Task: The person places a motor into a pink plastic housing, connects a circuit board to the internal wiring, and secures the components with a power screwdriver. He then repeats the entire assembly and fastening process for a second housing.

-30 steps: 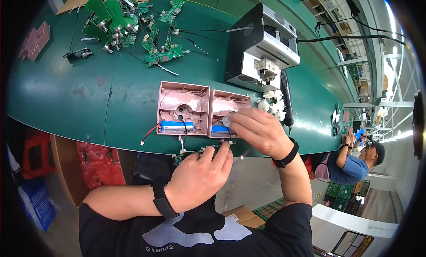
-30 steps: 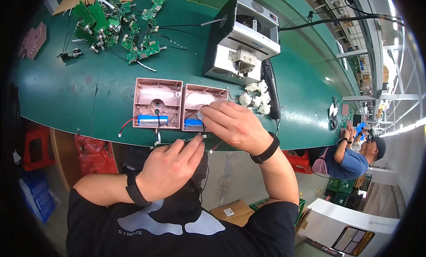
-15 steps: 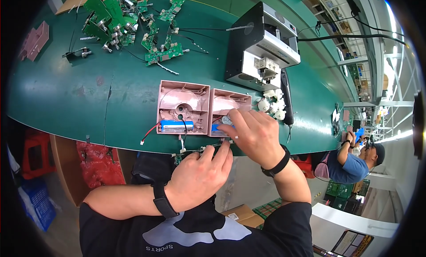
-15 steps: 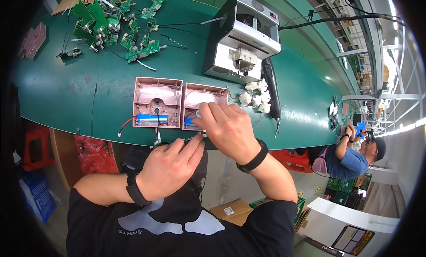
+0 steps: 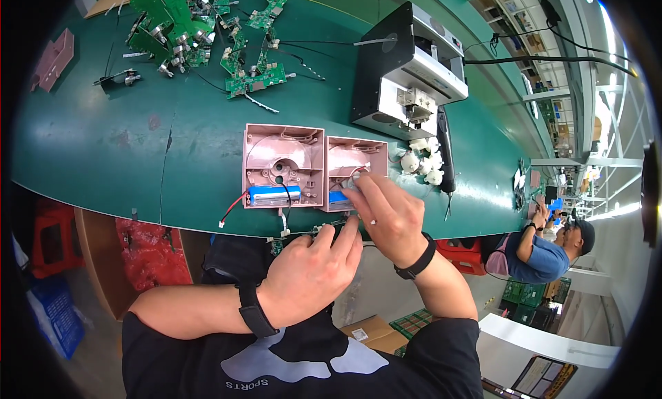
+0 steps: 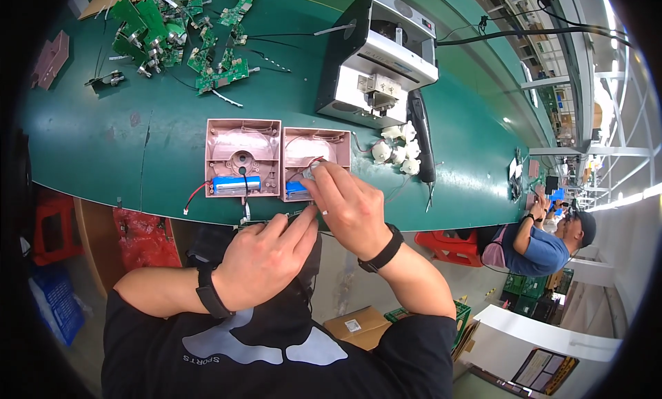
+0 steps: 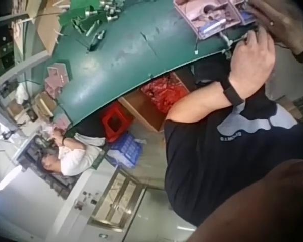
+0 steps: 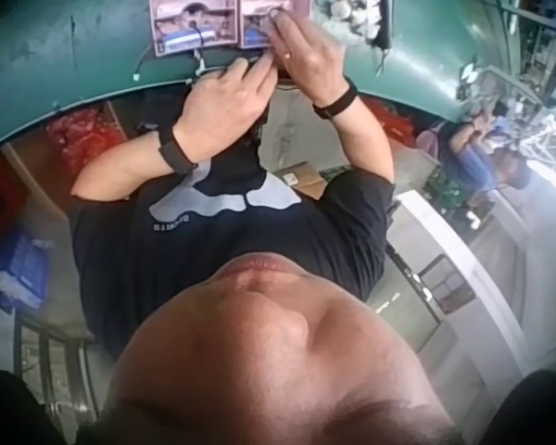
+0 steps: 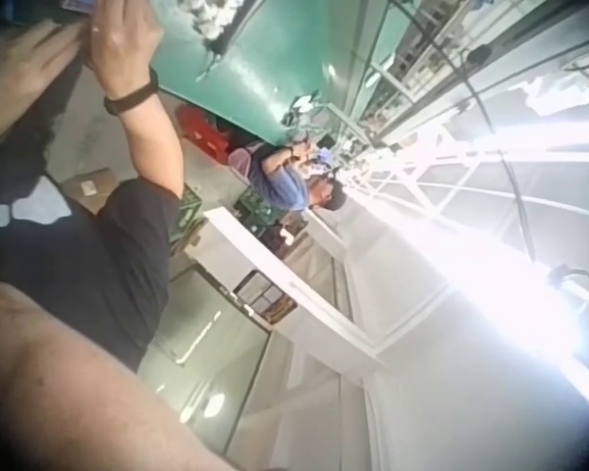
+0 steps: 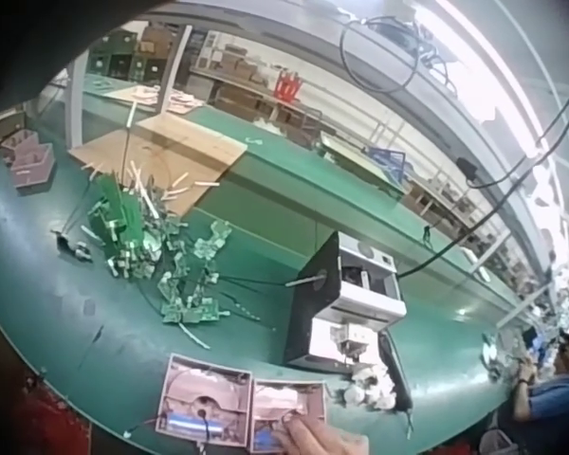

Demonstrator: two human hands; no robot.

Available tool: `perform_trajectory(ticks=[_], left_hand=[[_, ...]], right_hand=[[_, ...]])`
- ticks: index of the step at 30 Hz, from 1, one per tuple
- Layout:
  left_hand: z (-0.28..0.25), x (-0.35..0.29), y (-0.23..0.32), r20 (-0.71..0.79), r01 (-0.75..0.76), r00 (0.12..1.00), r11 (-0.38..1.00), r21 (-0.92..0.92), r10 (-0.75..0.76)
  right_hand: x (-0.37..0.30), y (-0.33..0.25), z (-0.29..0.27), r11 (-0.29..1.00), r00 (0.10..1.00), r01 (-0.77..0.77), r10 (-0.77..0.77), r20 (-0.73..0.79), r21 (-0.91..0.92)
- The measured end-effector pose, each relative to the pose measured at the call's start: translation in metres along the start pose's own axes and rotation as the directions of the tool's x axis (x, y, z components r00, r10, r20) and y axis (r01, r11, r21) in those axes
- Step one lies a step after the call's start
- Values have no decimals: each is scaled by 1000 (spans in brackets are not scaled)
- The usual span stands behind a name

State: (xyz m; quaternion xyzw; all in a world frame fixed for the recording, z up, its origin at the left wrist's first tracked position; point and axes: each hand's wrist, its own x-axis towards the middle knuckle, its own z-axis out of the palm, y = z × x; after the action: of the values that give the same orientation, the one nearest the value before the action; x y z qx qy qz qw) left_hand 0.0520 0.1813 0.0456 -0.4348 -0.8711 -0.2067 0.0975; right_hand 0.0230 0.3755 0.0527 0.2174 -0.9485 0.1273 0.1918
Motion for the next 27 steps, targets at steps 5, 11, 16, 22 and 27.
perform_trajectory(ticks=[5,11,16,22,27], left_hand=[[-15,-3,1,-28,6,1000,989,-151,-11],[-48,-14,-23,63,152,982,559,-815,-176],[-51,-30,-48,210,249,931,96,-964,-297],[-70,-34,-54,570,444,788,-426,-788,-232],[-53,-41,-53,500,414,832,-331,-848,-241]], right_hand=[[2,-1,-17,995,997,75,-73,33,-71],[7,6,-22,998,986,16,-25,167,56],[3,2,-20,1000,1000,17,-18,23,25],[-2,-5,-24,999,996,-22,20,85,24],[1,-9,-45,997,999,-49,48,22,55]])
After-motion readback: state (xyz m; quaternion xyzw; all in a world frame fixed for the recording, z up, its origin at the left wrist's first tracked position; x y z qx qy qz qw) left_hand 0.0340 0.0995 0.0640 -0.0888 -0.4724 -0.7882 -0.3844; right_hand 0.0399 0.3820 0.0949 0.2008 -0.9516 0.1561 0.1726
